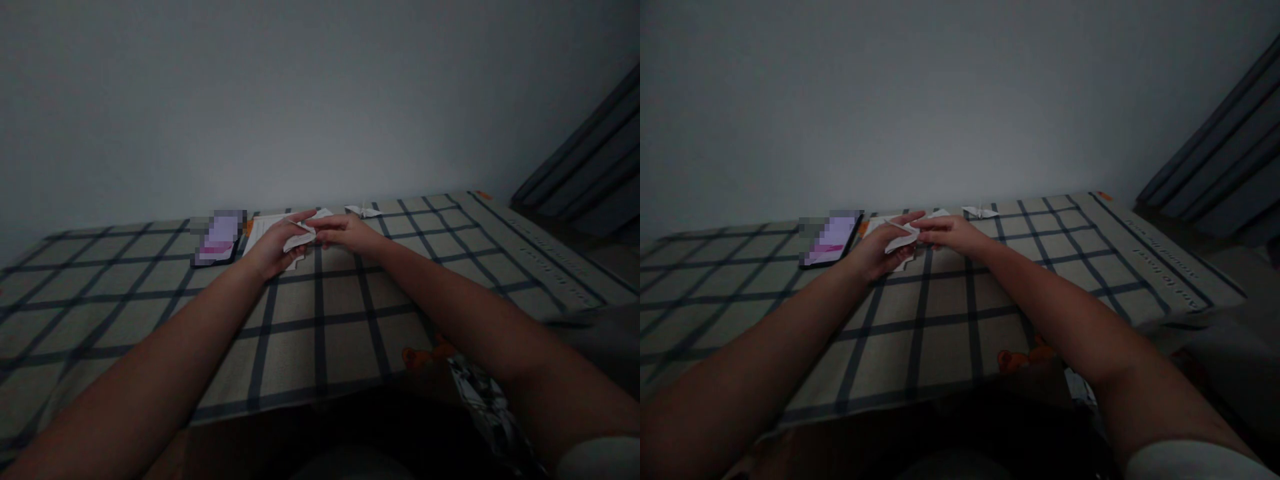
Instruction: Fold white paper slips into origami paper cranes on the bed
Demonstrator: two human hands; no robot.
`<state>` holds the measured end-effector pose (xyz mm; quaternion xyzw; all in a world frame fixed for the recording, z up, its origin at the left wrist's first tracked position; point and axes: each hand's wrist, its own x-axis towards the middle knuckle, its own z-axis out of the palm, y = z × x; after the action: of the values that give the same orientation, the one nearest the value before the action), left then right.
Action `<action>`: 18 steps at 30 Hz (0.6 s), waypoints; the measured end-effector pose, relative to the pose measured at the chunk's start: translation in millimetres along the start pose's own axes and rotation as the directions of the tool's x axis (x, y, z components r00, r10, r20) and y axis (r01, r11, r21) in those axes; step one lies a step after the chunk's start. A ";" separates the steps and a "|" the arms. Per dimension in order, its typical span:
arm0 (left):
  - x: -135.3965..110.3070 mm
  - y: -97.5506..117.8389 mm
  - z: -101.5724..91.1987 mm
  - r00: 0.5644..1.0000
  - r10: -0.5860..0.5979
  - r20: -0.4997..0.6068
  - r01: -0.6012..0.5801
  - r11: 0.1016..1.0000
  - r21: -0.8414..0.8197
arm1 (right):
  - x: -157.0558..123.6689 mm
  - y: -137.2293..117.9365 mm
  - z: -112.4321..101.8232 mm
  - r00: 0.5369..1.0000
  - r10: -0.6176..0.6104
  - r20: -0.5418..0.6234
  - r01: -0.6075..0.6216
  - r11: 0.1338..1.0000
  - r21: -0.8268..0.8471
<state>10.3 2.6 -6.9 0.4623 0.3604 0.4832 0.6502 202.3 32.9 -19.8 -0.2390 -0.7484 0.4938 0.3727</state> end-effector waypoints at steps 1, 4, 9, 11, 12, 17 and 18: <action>-0.6 0.6 0.3 1.000 -0.002 -0.001 0.002 1.000 0.005 | 0.0 -0.2 0.0 1.000 -0.001 0.000 0.001 1.000 -0.003; -4.1 2.8 3.6 1.000 0.006 -0.011 -0.006 0.999 0.043 | 0.8 -0.3 1.0 1.000 -0.006 0.003 0.006 1.000 -0.006; -7.9 1.2 10.7 0.998 0.050 -0.041 -0.044 0.989 0.140 | 3.6 1.7 6.0 0.996 0.037 -0.076 -0.031 0.996 0.080; -5.3 -3.0 10.2 0.996 0.082 -0.022 -0.078 0.987 0.140 | 4.7 1.9 7.7 0.994 0.056 -0.094 -0.044 0.991 0.126; -3.3 -5.5 9.2 0.994 0.107 -0.002 -0.105 0.985 0.135 | 5.1 1.8 8.1 0.993 0.066 -0.100 -0.052 0.989 0.141; 4.4 -13.9 3.6 0.988 0.153 0.025 -0.155 0.980 0.122 | 6.9 3.6 6.1 0.986 0.102 -0.128 -0.082 0.985 0.153; 5.0 -14.3 3.1 0.987 0.163 0.019 -0.164 0.980 0.116 | 7.2 4.6 5.2 0.987 0.097 -0.130 -0.077 0.986 0.150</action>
<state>18.7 5.2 -19.6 0.5300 0.3462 0.5108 0.5817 193.7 37.0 -23.0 -0.2773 -0.6720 0.5451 0.4175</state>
